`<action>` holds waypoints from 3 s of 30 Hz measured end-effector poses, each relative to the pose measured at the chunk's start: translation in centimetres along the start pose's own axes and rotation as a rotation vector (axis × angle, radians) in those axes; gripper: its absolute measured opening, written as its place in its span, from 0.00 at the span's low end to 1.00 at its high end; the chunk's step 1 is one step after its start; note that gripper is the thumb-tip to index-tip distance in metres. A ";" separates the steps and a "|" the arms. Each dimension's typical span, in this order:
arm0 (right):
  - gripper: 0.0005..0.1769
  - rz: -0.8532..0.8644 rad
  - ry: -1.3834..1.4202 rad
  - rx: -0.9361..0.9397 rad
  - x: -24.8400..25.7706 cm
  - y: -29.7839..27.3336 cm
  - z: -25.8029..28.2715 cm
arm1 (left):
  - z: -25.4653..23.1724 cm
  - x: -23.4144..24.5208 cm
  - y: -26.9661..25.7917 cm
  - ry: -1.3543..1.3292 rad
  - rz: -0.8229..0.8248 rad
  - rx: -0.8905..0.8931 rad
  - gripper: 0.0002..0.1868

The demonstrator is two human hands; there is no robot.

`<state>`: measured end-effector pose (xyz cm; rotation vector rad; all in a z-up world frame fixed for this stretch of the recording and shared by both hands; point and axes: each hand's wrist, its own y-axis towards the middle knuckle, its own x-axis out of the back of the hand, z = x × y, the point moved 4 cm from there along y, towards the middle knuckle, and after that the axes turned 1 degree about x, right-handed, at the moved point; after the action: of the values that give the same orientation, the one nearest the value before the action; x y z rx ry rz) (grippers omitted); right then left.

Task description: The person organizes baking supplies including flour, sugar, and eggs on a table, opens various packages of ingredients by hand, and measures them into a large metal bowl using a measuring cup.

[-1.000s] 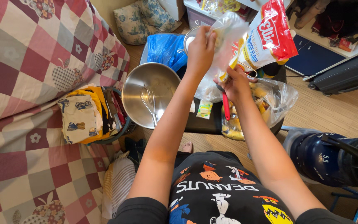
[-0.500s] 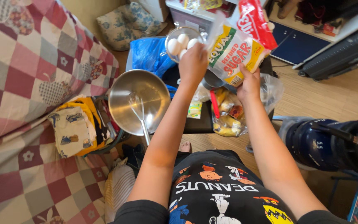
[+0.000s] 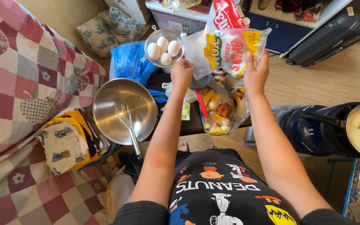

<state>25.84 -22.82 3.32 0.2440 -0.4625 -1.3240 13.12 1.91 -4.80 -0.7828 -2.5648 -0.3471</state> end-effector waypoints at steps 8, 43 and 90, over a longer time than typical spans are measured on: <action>0.14 0.041 -0.156 0.072 -0.3 0.8 2.7 | 0.7 -0.5 -0.7 0.273 -0.069 -0.099 0.04; 0.17 0.243 -0.396 0.421 -3.7 3.1 12.5 | -2.9 -1.7 -3.5 0.291 0.037 -0.325 0.08; 0.18 0.657 -0.383 -0.399 0.3 2.8 10.5 | -7.2 -3.0 -9.1 0.455 0.014 -0.609 0.09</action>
<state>23.51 -21.50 13.83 -0.4715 -0.5280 -0.7822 12.47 -9.41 -0.88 -0.8010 -2.0259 -1.1874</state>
